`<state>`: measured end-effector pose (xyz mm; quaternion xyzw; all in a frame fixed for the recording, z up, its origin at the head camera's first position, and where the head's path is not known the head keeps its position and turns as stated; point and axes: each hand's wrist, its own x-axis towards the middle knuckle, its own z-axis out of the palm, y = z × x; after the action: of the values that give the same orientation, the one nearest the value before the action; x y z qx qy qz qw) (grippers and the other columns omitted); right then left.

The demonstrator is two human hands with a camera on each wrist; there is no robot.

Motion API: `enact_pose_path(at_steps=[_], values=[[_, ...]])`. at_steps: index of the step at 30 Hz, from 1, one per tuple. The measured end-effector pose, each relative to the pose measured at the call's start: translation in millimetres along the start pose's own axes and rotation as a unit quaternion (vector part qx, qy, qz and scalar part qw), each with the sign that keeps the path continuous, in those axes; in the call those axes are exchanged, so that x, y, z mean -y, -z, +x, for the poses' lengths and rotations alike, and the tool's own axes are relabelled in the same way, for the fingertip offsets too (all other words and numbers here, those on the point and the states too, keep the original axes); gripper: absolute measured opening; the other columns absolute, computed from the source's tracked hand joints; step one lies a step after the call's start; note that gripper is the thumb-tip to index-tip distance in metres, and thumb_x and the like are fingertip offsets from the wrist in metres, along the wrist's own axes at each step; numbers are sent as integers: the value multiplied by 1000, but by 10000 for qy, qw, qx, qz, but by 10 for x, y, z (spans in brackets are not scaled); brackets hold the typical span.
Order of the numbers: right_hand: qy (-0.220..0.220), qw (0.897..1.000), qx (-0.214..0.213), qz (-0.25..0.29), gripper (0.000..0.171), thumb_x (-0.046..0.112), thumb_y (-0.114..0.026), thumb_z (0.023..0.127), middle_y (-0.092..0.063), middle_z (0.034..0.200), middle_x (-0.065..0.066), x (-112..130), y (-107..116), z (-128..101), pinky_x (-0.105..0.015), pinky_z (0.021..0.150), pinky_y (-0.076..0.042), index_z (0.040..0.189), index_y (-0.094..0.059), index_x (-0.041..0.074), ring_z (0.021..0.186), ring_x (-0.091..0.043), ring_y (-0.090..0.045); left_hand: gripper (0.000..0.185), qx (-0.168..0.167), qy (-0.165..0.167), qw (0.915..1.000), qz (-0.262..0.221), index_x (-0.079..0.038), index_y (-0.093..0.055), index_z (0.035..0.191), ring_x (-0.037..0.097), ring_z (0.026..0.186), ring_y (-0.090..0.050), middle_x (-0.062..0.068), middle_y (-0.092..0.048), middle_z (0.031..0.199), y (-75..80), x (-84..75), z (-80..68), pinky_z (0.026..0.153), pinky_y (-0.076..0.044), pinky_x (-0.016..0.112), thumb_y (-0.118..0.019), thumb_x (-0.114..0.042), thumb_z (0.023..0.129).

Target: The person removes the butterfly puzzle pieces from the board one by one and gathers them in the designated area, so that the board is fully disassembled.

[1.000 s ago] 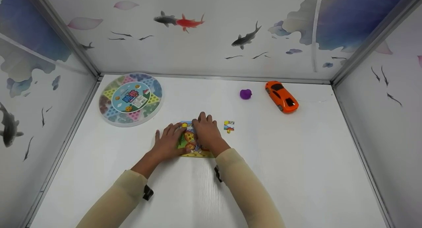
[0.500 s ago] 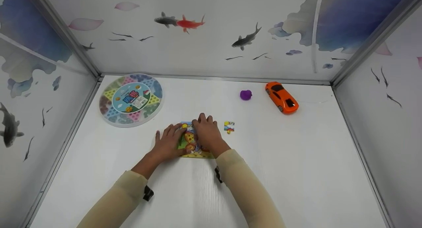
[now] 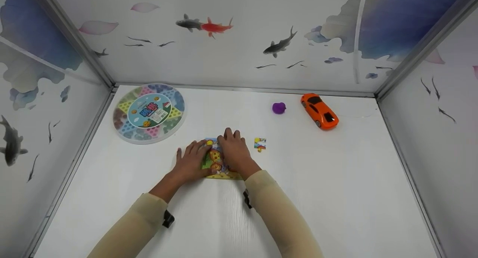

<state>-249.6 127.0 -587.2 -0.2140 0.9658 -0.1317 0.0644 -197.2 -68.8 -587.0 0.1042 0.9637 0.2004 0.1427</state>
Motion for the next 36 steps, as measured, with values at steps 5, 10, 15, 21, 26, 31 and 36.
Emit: enact_pose_path(at_steps=[5,10,15,21,26,31,36], values=[[2,9999,97,29,48,16,-79,103,-52,145,-14,2,-2,-8,-57,109,-56,149,-64,12,129,-36,-50,91,11,-34,10000,-19,-21,-41,171,36,173,-19,3,-27,184,-13,4,-11,133,-12,79,-78,-60,98],[66,9999,86,-19,48,16,-80,103,-53,144,-14,-5,5,-26,-57,108,-56,149,-66,13,129,-36,-51,91,9,-42,10000,3,-21,-41,172,36,173,-19,4,-27,184,-17,11,0,133,-13,79,-77,-60,98],[97,9999,78,-9,51,18,-78,104,-53,146,-16,-26,16,-49,-59,107,-56,153,-62,14,131,-38,-52,93,16,-7,9999,113,-21,-41,172,36,173,-19,4,-27,184,-27,22,30,133,-14,79,-77,-62,98],[144,9999,-90,-31,55,15,-79,103,-54,146,-16,-83,67,-79,-59,107,-56,155,-60,15,130,-37,-53,92,-22,-24,10000,93,-21,-41,172,36,173,-19,4,-27,184,-19,9,19,132,-14,79,-78,-61,98],[171,9994,-263,-142,66,13,-90,93,-56,144,-15,-177,129,-120,-59,107,-54,153,-63,16,130,-38,-52,91,-68,0,10000,20,-22,-42,171,37,173,-19,5,-28,183,-14,-1,5,132,-13,80,-80,-59,97],[111,9993,-354,-106,49,13,-79,102,-58,142,-14,-335,182,-174,-61,110,-50,149,-67,17,134,-38,-52,91,-129,-19,9999,-79,-21,-42,171,38,172,-20,6,-29,183,-18,0,-6,132,-11,80,-81,-56,97],[-10,9992,-395,-22,44,13,-77,104,-58,142,-14,-518,215,-259,-62,110,-48,147,-69,18,135,-37,-52,91,-158,-86,9998,-111,-19,-42,171,40,172,-20,9,-28,183,-31,5,-13,132,-11,80,-81,-55,97]])
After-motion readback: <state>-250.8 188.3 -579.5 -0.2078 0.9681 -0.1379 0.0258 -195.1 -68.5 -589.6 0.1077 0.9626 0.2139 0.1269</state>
